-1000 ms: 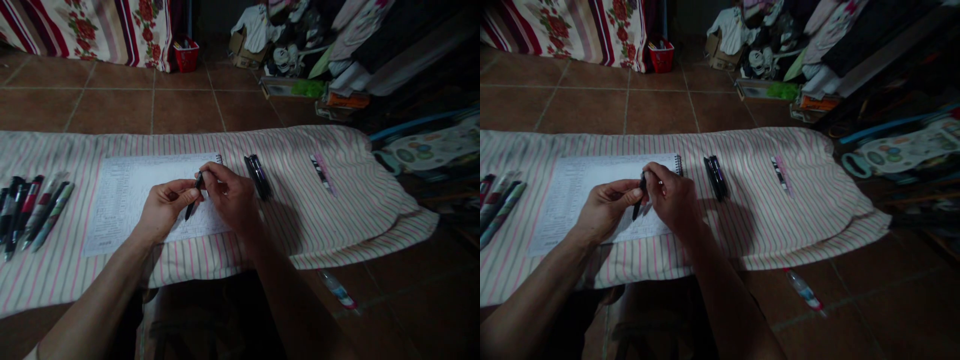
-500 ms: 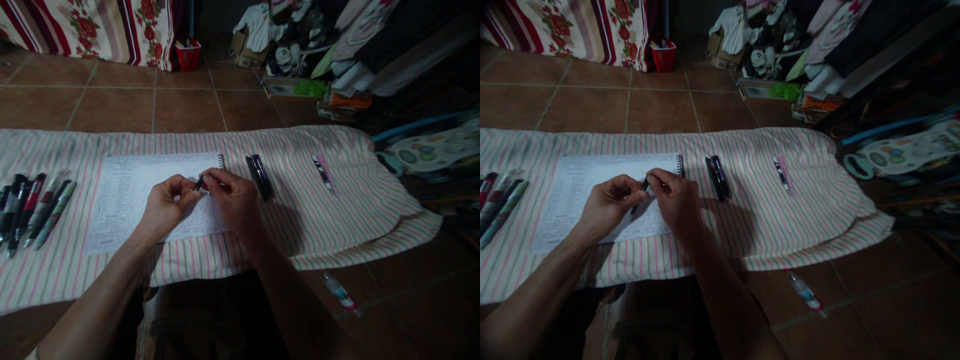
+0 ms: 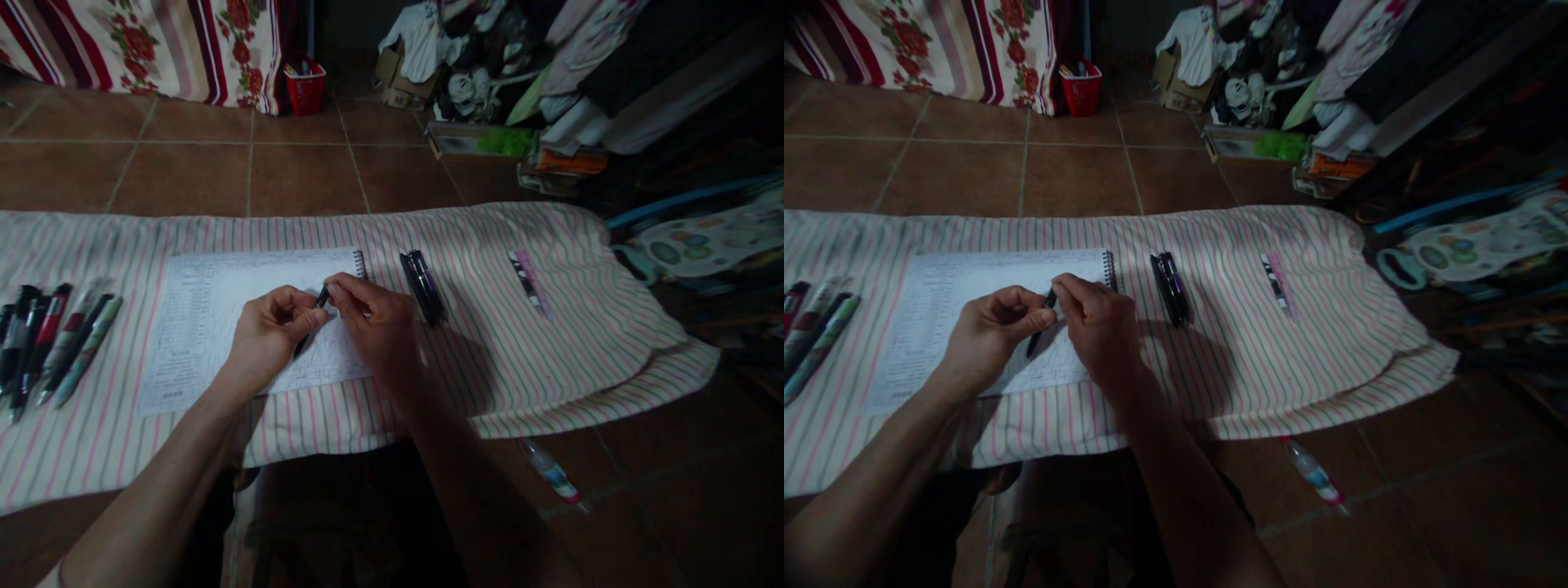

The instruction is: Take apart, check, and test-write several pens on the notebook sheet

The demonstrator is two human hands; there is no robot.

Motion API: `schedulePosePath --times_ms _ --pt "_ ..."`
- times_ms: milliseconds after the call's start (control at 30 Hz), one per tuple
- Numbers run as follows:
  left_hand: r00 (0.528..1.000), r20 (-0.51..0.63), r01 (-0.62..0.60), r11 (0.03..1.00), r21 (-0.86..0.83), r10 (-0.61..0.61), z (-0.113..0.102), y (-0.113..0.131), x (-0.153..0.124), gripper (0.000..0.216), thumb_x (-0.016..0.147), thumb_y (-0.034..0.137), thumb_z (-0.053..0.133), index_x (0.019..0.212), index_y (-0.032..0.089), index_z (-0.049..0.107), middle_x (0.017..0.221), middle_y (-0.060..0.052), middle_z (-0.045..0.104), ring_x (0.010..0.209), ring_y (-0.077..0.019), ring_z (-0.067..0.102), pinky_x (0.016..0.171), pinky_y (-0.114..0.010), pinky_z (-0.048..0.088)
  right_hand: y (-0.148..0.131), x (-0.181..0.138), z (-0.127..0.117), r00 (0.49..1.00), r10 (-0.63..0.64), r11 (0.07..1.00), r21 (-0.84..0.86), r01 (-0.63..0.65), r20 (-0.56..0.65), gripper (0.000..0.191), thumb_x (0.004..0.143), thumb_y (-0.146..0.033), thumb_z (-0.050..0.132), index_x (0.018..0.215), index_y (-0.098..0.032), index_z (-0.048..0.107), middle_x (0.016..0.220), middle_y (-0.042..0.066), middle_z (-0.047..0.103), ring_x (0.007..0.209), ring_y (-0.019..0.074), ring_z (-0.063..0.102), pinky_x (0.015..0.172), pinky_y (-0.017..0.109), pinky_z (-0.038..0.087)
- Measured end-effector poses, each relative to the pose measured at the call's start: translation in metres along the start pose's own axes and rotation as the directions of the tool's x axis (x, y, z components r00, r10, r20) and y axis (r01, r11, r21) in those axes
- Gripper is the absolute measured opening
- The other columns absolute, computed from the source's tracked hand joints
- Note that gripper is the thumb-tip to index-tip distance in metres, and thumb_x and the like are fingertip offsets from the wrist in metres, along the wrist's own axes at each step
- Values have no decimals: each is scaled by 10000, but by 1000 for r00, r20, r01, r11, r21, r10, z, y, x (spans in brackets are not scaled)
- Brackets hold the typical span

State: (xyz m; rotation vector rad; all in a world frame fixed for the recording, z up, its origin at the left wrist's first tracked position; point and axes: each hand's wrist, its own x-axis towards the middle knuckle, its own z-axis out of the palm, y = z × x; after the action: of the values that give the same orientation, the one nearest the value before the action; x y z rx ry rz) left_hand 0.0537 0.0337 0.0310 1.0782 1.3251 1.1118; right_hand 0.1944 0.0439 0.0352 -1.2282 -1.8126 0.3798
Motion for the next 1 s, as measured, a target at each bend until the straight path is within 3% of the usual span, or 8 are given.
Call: schedulePosePath --times_ms 200,433,733,900,1000 --pt "998 50 -19 995 -99 24 1 -1 2 182 610 255 761 707 169 633 621 8 653 587 -115 582 580 -239 446 1 0 1 999 -17 999 33 19 -35 190 888 -223 501 969 -205 672 921 10 740 768 118 694 711 208 532" --pt "997 40 -69 997 -16 70 1 -2 2 145 640 250 722 731 184 629 574 29 600 542 -109 541 509 -227 398 0 1 1 999 -43 998 51 44 -12 220 900 -204 465 1008 -217 656 981 22 729 849 132 689 776 242 539" --pt "993 71 -96 995 8 95 -3 -4 3 165 691 293 702 794 181 638 645 8 641 607 -129 588 574 -247 433 1 1 0 992 -122 991 53 123 -12 297 892 -135 424 1082 -209 641 965 31 730 880 132 676 828 264 531" --pt "993 66 -96 995 -5 96 -3 -5 3 169 692 299 710 796 183 643 700 0 663 646 -131 603 616 -250 445 1 1 0 996 -93 993 74 93 -3 313 897 -173 425 1152 -226 599 971 28 727 873 131 677 816 263 533" --pt "995 54 -89 996 -3 89 -3 -3 3 167 691 295 711 789 181 640 699 -4 676 649 -137 614 632 -257 455 4 3 0 999 7 993 121 -3 -33 295 893 -201 441 1154 -220 577 941 30 726 827 130 683 728 246 545"
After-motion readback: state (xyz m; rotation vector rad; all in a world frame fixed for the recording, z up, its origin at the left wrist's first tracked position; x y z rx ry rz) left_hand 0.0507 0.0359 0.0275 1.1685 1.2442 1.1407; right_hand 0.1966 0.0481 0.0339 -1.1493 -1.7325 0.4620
